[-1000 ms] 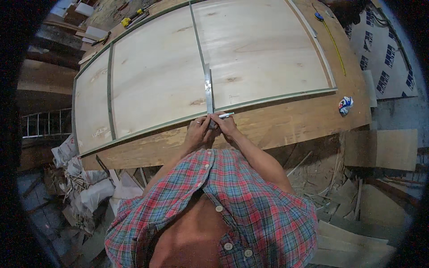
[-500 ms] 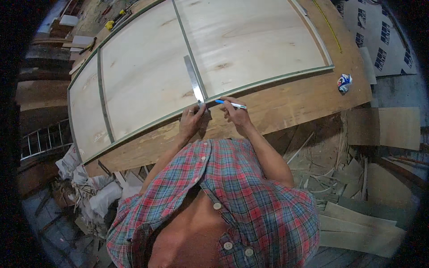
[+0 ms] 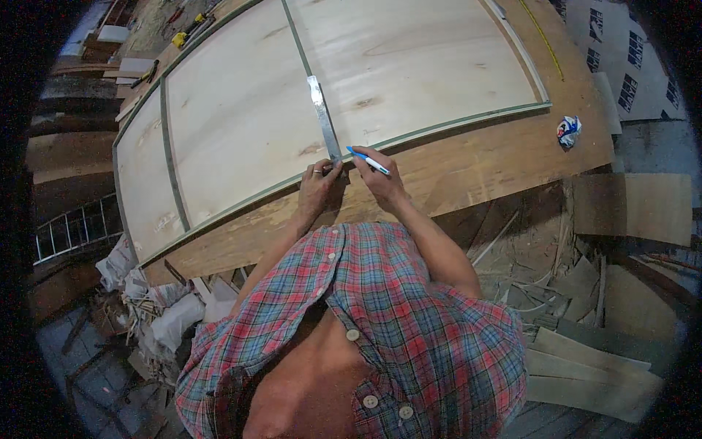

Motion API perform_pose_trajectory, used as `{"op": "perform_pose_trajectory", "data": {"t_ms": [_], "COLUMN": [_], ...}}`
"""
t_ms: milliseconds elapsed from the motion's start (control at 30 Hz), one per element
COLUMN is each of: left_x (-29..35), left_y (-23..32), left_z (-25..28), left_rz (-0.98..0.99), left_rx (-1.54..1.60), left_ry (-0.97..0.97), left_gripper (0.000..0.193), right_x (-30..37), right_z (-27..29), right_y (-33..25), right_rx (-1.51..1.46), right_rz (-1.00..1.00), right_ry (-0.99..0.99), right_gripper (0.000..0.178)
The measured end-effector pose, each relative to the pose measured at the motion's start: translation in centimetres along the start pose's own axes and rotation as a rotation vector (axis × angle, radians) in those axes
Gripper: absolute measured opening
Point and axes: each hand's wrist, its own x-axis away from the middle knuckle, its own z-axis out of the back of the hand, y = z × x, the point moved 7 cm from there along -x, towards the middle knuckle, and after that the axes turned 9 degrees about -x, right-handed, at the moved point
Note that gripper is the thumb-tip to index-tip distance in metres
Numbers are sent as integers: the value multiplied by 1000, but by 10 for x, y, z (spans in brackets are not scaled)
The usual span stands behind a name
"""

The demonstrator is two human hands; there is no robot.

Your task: The person attaches border strips to a wooden panel using pliers and a nail gun, then measures and marks the panel using a metal ruler and a pen.

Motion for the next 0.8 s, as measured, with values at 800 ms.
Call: {"op": "perform_pose_trajectory", "data": {"t_ms": [800], "left_x": [-3], "left_y": [-10], "left_z": [-6], "left_rz": [5], "left_rx": [81], "left_ry": [-22], "left_gripper": [59], "right_x": [-38], "right_z": [-17], "right_y": [37], "right_rx": [155], "right_rz": [38], "right_ry": [-99], "right_gripper": [22]}}
